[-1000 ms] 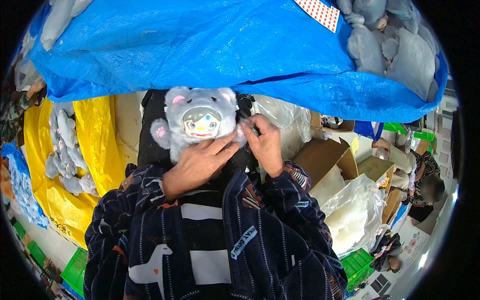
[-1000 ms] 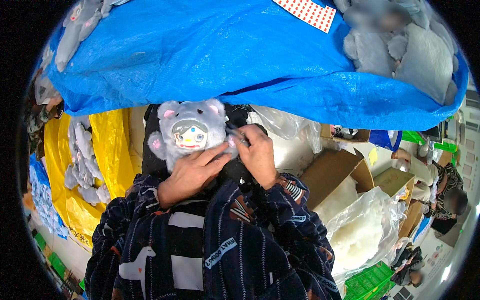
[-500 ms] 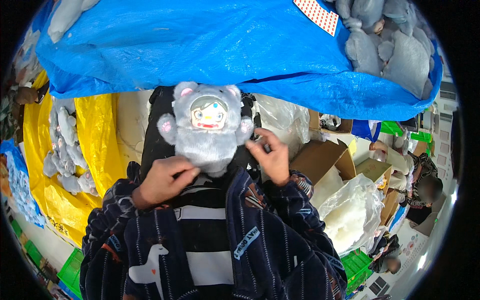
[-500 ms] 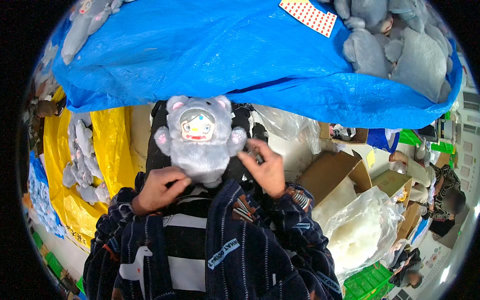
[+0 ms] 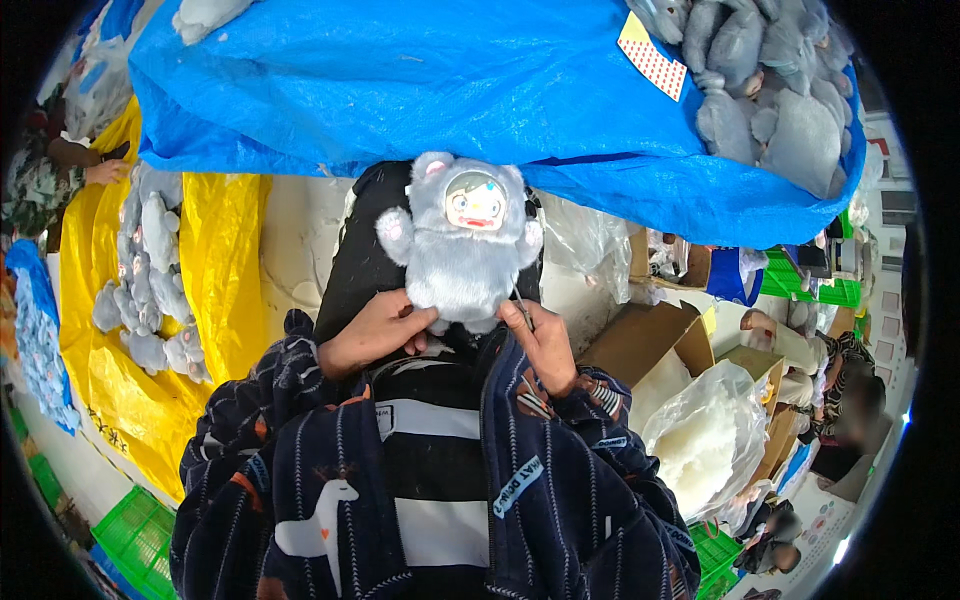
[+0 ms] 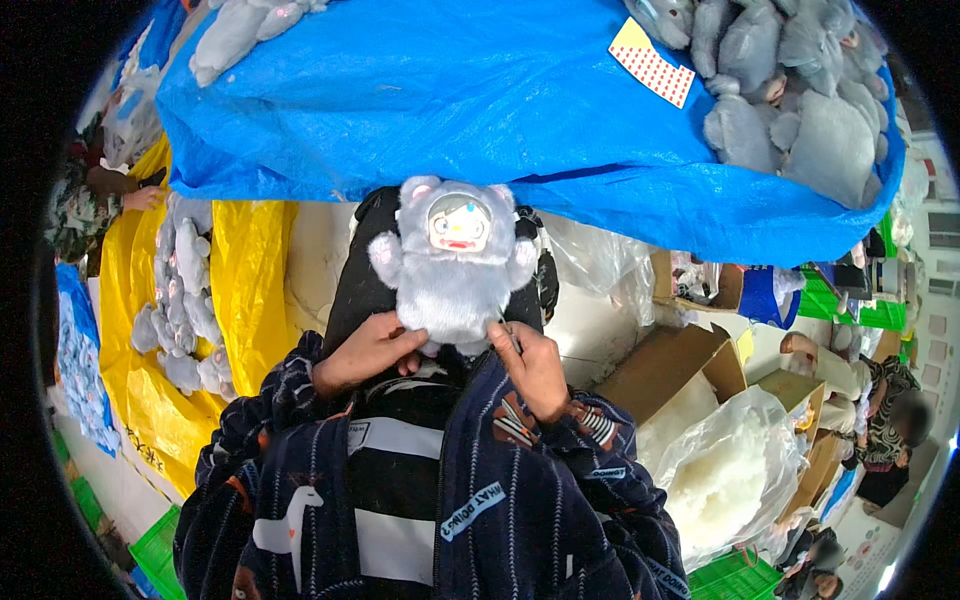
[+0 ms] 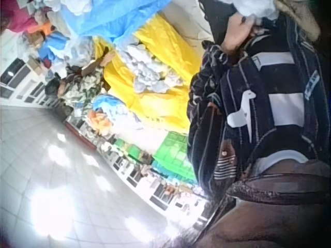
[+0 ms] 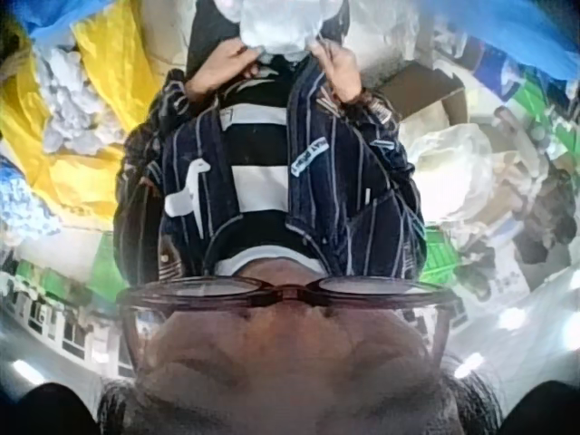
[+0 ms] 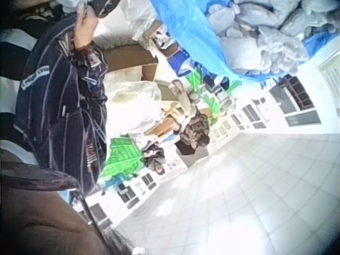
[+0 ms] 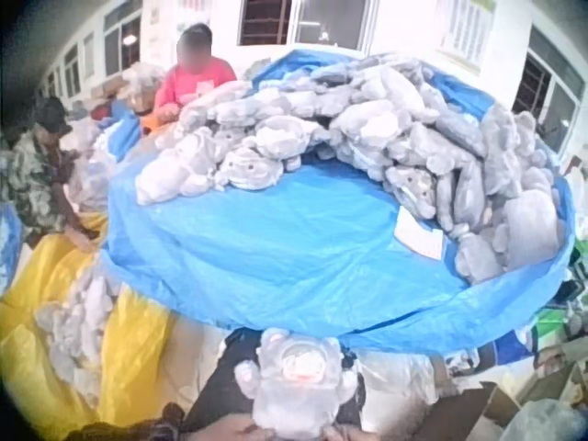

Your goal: The person sits on the floor and uses scissors to trim loose threads and excess fabric from a gray stuffed toy. They repeatedly pick up the toy, trim different areas, and place it back on a blue tarp among other similar toys.

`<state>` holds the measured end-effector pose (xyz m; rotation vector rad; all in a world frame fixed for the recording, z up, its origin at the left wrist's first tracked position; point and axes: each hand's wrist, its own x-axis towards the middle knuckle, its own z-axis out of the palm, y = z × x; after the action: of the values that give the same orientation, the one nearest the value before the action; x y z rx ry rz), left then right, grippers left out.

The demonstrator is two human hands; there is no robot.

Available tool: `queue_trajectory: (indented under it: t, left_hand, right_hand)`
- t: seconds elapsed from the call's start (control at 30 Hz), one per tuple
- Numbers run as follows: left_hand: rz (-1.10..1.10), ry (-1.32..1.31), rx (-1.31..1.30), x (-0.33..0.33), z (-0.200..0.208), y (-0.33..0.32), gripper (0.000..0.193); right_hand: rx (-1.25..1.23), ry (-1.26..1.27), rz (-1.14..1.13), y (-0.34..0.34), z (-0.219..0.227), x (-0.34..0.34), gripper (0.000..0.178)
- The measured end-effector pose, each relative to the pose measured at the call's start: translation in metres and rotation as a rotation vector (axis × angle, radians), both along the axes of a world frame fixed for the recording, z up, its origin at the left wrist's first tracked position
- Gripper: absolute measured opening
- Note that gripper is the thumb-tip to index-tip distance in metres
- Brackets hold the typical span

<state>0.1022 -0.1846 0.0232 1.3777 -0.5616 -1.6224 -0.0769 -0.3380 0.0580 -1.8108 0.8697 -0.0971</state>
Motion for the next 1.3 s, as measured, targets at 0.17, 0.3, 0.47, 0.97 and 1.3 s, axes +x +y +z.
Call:
queue_trajectory:
  t: [0.17, 0.3, 0.47, 0.97, 1.3]
  left_hand:
    - [0.092, 0.142, -0.083, -0.011, 0.001, 0.001, 0.024]
    - [0.000, 0.089, -0.206, -0.003, 0.020, -0.002, 0.038]
    - [-0.002, 0.165, -0.258, 0.010, 0.033, 0.013, 0.032]
    - [0.581, 0.321, -0.299, 0.001, 0.004, 0.023, 0.030]
    - [0.410, -0.188, -0.364, 0.025, 0.025, 0.022, 0.042]
  right_hand:
    - [0.202, 0.052, -0.023, 0.003, 0.010, 0.004, 0.035]
    - [0.481, -0.160, -0.165, 0.009, 0.016, 0.008, 0.022]
    - [0.293, -0.291, -0.149, 0.017, 0.039, 0.014, 0.012]
    - [-0.164, -0.295, 0.136, 0.017, 0.028, 0.033, 0.021]
    - [-0.355, -0.402, 0.122, -0.006, 0.044, 0.056, 0.027]
